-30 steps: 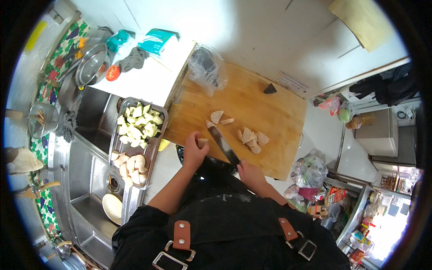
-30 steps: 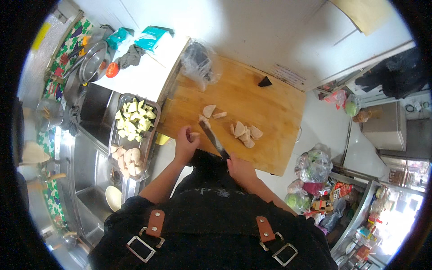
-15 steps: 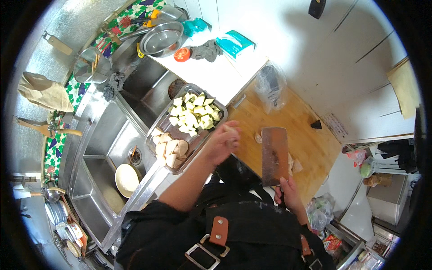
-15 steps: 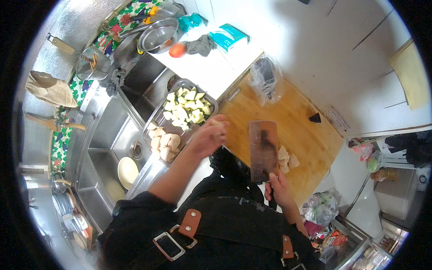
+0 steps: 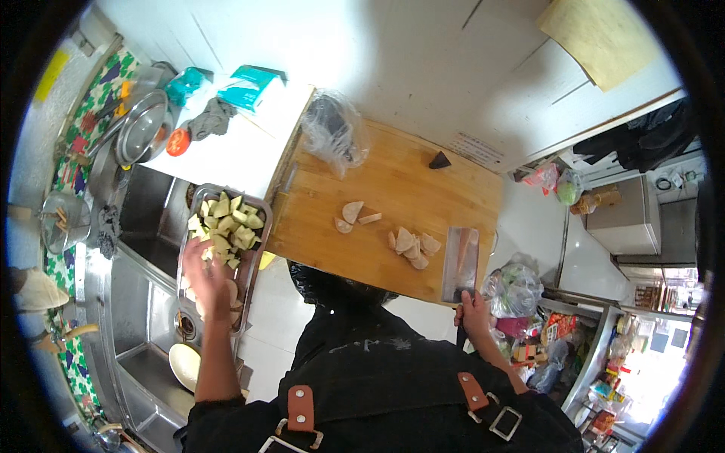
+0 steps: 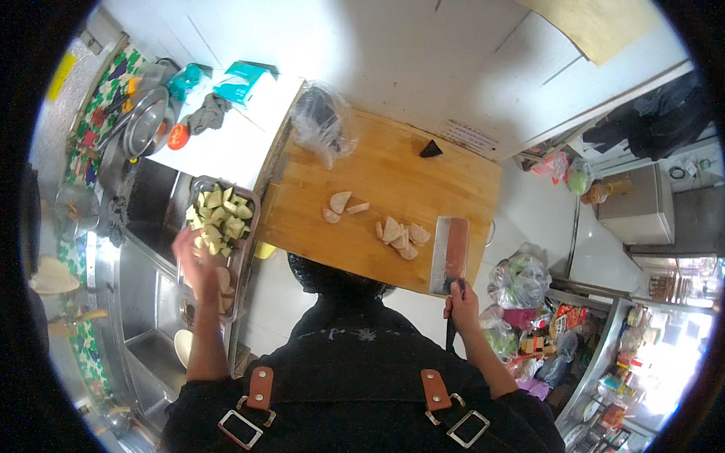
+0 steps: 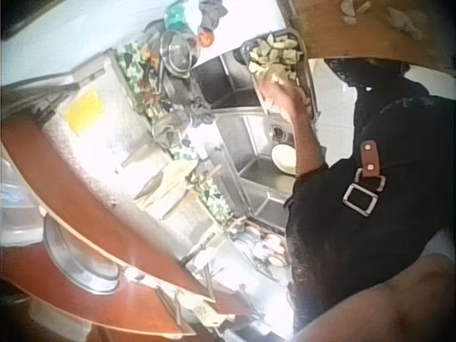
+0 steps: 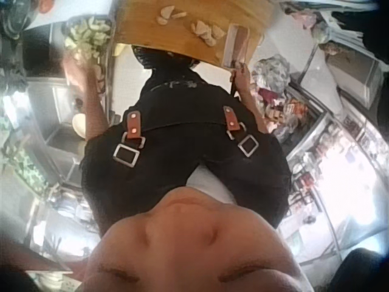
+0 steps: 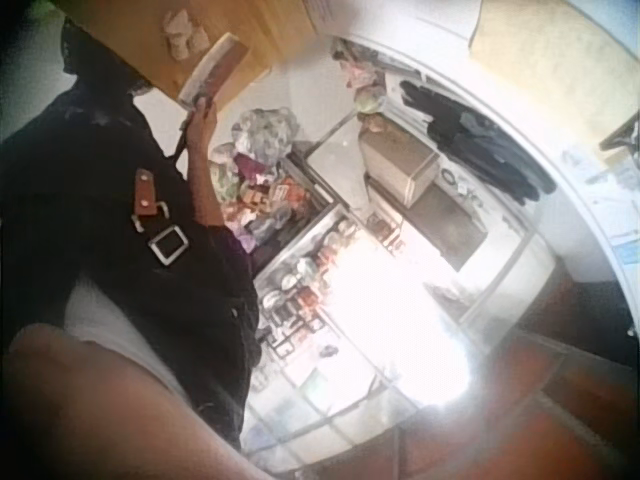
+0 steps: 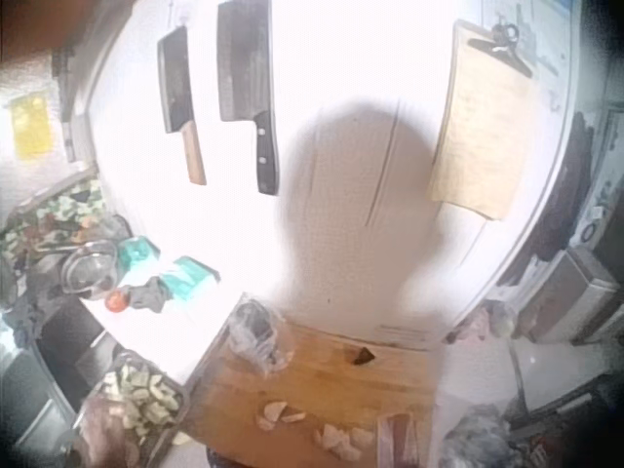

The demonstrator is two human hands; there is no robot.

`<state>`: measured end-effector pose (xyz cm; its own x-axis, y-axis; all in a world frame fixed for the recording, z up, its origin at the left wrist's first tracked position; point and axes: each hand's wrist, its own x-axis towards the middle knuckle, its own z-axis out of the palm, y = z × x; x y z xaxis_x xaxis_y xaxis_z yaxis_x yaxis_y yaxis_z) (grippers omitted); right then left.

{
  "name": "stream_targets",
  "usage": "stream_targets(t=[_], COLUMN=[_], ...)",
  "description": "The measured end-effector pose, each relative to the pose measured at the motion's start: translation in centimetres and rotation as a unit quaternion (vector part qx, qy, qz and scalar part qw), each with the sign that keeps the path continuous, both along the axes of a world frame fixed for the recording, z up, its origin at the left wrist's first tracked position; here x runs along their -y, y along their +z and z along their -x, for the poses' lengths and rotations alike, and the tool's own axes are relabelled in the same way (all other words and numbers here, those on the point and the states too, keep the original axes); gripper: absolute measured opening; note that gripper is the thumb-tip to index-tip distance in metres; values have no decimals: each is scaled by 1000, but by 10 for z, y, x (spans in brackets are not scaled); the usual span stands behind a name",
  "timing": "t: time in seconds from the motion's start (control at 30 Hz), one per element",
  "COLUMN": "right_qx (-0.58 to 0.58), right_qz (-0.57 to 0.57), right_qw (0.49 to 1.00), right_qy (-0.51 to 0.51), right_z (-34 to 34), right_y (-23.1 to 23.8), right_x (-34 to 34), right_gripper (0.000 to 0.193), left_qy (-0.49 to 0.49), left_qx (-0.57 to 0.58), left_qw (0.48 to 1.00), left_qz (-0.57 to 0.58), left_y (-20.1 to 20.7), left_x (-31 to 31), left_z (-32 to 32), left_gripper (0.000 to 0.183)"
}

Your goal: The person slices a white root vegetable into chunks on a wooden cutting board and places them into a metal tray. They then wash the knife and proceed to wash and chop green beans, placing the cut pieces into a plastic container.

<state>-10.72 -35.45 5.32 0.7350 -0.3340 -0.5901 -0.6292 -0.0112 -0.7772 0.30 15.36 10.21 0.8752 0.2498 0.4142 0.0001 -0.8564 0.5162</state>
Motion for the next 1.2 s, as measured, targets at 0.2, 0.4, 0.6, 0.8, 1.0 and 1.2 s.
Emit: stream_targets(t=[0.2, 0.4, 0.6, 0.8, 1.0, 1.2], right_qx=[-2, -37, 90, -19, -45, -17], right_qz=[8, 68, 100, -87, -91, -133], right_qw=[1000, 993, 968, 956, 949, 952], right_qy=[-20, 89, 211, 280, 297, 275], right_z=[12, -43, -69, -95, -98, -98], right_y=[-56, -69, -92, -53, -39, -3], right_x=[-18, -79, -107, -108, -114, -137], right_gripper=[24, 29, 17, 18, 20, 25], left_qy=[-199, -268, -193, -125, -123, -122], left_qx=[-117, -115, -95, -11, 55, 69], left_qw=[965, 952, 974, 985, 970, 973], left_qz=[123, 91, 73, 117, 204, 186], left_y=[-103, -105, -110, -119, -106, -64], left_x=[170, 259, 279, 263, 255, 228], left_z=[-69, -52, -46, -48, -47, -42], left_gripper=[47, 74, 68, 46, 42, 51])
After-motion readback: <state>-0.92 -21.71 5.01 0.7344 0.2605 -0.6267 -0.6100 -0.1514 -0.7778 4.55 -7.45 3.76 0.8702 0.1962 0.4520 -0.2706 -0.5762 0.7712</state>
